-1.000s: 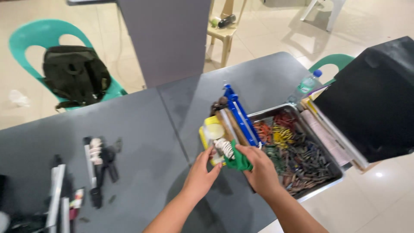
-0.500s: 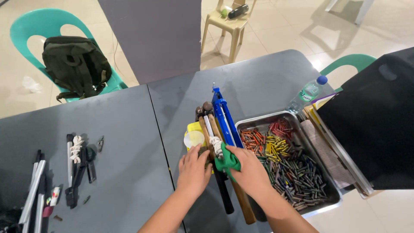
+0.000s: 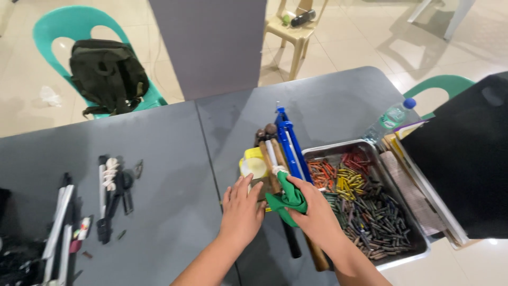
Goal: The person wipes a black box with a green cloth, then proceeds to clean various items on a table. They wipe a yellow container, a hammer, a blue tool, a light bulb, and several black metal rods, placing each cleaned item into a metal tray.
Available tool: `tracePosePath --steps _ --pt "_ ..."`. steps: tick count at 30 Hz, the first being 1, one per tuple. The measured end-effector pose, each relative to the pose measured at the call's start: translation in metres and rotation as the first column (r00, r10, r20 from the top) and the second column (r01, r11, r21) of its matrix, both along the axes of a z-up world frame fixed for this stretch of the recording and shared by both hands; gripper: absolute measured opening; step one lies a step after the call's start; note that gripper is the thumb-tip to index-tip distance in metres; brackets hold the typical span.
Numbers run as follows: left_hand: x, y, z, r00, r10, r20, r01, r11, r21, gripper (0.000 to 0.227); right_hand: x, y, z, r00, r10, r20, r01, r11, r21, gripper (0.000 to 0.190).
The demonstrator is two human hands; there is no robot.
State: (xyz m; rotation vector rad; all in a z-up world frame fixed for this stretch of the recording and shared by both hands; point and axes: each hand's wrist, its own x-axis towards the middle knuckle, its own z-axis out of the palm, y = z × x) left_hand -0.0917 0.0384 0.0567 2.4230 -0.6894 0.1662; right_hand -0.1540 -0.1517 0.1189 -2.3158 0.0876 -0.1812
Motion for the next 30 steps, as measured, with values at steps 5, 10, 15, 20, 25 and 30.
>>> tracePosePath --steps 5,10,15,20,25,30 --pt "-0.008 0.058 0.018 1.000 0.015 -0.016 -0.015 1.000 0.014 0.063 0.007 0.061 0.000 0.979 0.124 0.162 -0.121 0.992 -0.031 0.072" --pt "-0.019 0.153 0.016 0.999 0.051 0.019 -0.051 0.999 0.019 0.066 0.007 0.165 0.006 0.967 0.221 0.124 -0.220 0.975 -0.016 0.071" --pt "-0.023 0.274 0.008 0.995 0.101 -0.019 -0.100 0.994 0.031 0.063 0.009 0.273 -0.009 0.925 0.327 0.194 -0.330 0.944 -0.014 0.072" --pt "-0.027 0.402 -0.042 0.939 0.336 -0.066 -0.326 0.936 0.135 0.038 0.006 0.374 -0.029 0.878 0.442 0.185 -0.451 0.892 0.008 0.071" --pt "-0.031 0.472 -0.058 0.875 0.482 -0.053 -0.446 0.843 0.300 0.041 0.002 0.439 -0.046 0.842 0.538 0.049 -0.540 0.840 0.052 0.068" --pt "-0.017 0.484 -0.086 0.874 0.485 0.033 -0.464 0.810 0.358 0.058 0.002 0.467 -0.054 0.774 0.618 -0.138 -0.615 0.786 0.070 0.066"
